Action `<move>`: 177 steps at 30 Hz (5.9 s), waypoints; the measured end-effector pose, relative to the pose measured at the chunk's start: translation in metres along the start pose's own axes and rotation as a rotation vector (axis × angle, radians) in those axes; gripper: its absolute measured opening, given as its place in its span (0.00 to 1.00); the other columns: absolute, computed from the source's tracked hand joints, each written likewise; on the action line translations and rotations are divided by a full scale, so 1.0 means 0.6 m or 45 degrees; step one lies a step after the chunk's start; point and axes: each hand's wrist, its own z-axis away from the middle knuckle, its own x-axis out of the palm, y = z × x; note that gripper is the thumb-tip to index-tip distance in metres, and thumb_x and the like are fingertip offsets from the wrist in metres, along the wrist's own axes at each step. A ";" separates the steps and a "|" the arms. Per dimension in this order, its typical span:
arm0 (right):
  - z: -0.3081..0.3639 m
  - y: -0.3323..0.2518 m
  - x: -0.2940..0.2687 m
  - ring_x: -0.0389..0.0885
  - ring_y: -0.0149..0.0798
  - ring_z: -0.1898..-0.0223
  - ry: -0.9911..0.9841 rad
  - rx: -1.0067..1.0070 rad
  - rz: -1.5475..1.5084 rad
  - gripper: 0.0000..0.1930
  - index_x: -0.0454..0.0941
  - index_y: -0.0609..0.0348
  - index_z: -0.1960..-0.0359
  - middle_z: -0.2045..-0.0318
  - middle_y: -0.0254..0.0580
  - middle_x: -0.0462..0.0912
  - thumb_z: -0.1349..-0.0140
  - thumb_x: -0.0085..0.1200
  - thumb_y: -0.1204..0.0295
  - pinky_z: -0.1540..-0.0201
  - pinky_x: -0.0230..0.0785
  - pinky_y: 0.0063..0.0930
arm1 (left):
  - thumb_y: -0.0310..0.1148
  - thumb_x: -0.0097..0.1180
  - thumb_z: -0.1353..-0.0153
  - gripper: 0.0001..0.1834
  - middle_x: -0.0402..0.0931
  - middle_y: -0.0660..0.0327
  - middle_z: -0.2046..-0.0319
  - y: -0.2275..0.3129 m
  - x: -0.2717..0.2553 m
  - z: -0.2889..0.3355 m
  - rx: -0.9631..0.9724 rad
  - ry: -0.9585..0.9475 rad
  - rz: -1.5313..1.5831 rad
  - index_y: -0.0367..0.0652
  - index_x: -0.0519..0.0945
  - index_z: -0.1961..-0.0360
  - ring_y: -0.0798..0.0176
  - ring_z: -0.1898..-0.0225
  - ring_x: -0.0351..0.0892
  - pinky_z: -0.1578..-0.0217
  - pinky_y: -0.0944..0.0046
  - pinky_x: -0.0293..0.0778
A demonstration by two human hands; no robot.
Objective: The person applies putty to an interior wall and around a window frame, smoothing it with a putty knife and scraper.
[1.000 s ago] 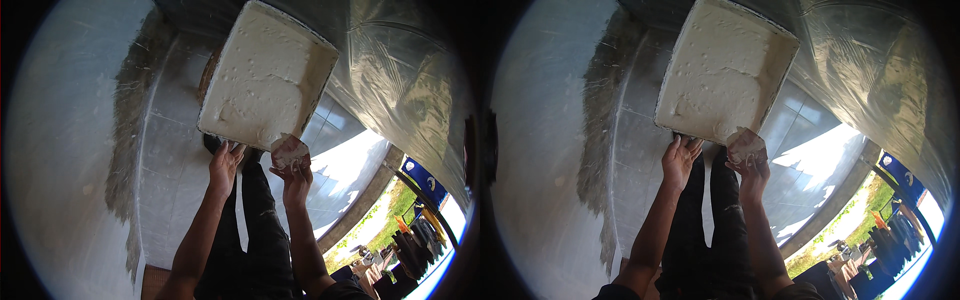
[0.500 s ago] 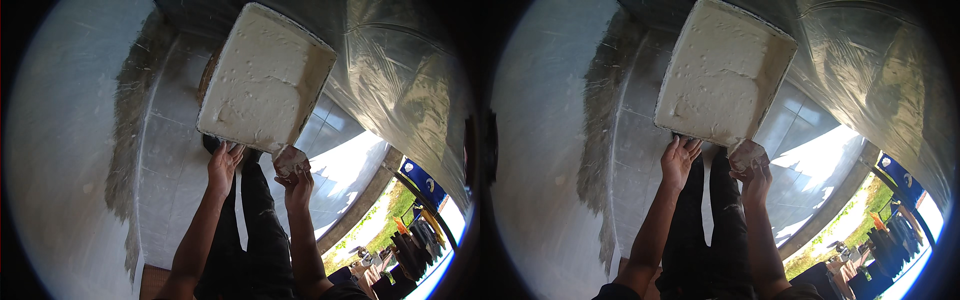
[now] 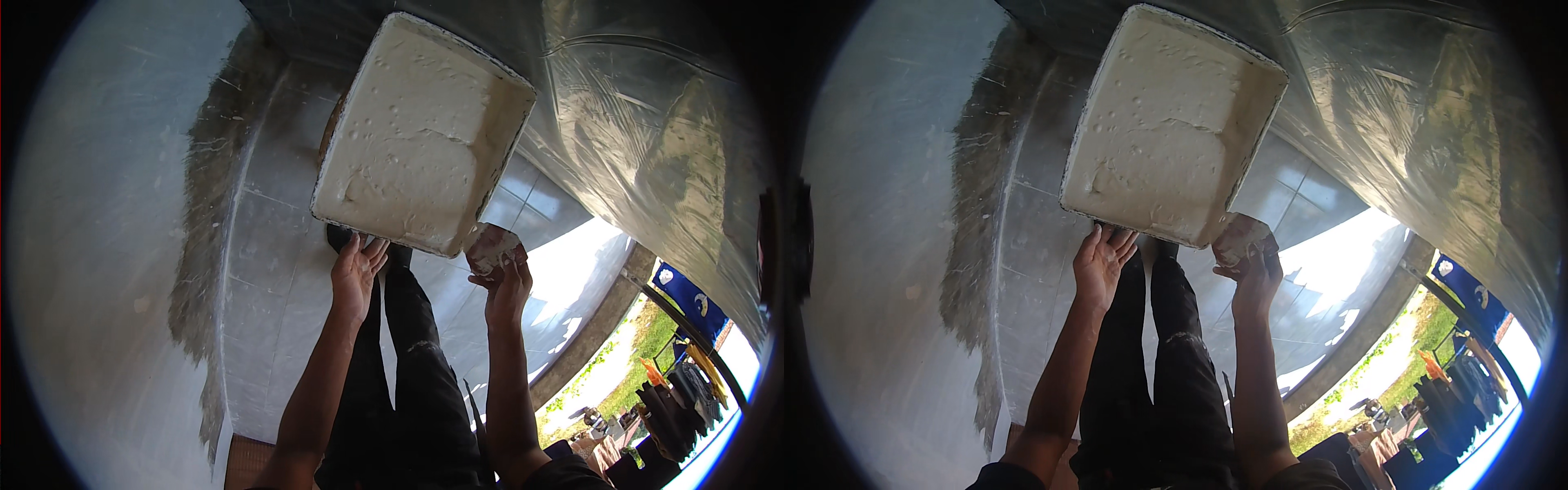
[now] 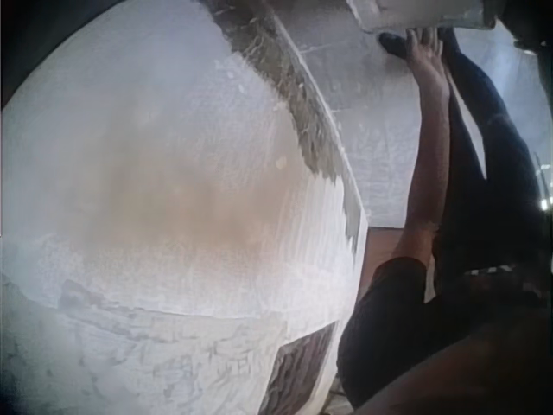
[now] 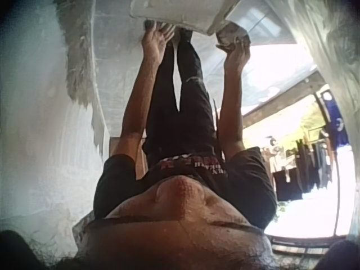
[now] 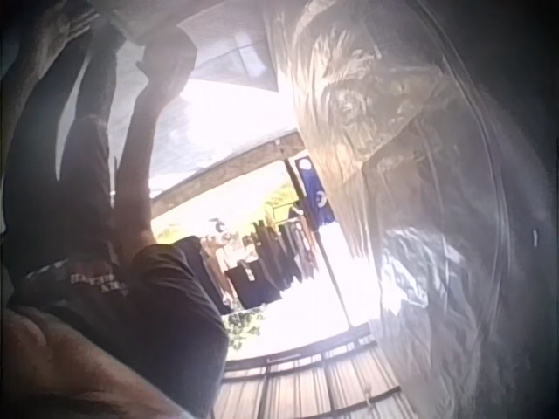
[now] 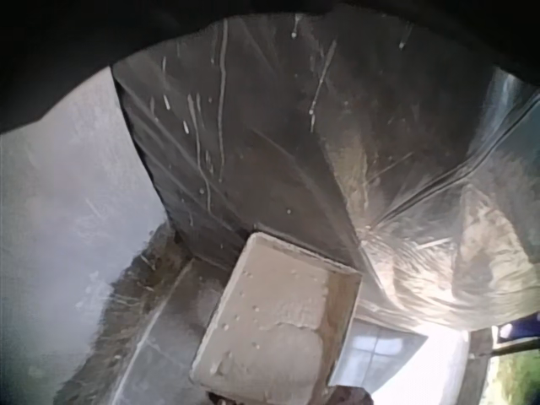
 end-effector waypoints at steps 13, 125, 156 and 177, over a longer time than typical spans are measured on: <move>-0.011 0.068 -0.028 0.83 0.42 0.66 -0.692 1.011 -1.443 0.18 0.67 0.73 0.46 0.63 0.56 0.79 0.32 0.40 0.72 0.85 0.70 0.17 | 0.55 0.37 0.29 0.41 0.63 0.44 0.32 -0.013 0.031 0.046 0.033 0.141 -0.059 0.35 0.48 0.26 0.46 0.27 0.55 0.28 0.48 0.43; 1.520 -0.518 0.523 0.70 0.49 0.35 -0.685 -3.174 -0.836 0.29 0.77 0.60 0.42 0.42 0.45 0.79 0.51 0.49 0.86 0.30 0.50 0.49 | 0.43 0.37 0.29 0.29 0.67 0.39 0.37 0.734 -0.152 1.502 3.411 1.738 -1.536 0.28 0.67 0.38 0.34 0.31 0.59 0.31 0.39 0.46; 1.532 -0.538 0.535 0.73 0.48 0.36 -0.735 -3.269 -0.932 0.26 0.79 0.60 0.45 0.44 0.47 0.80 0.49 0.50 0.85 0.30 0.52 0.51 | 0.37 0.45 0.35 0.26 0.69 0.38 0.38 0.722 -0.160 1.496 3.373 1.741 -1.613 0.29 0.69 0.41 0.34 0.32 0.61 0.31 0.40 0.48; 1.446 -0.452 0.512 0.75 0.43 0.38 -0.685 -3.316 -0.723 0.21 0.82 0.57 0.48 0.46 0.41 0.82 0.46 0.53 0.81 0.32 0.52 0.50 | 0.37 0.46 0.35 0.25 0.70 0.37 0.39 0.715 -0.163 1.488 3.384 1.757 -1.577 0.29 0.70 0.42 0.34 0.33 0.63 0.31 0.40 0.50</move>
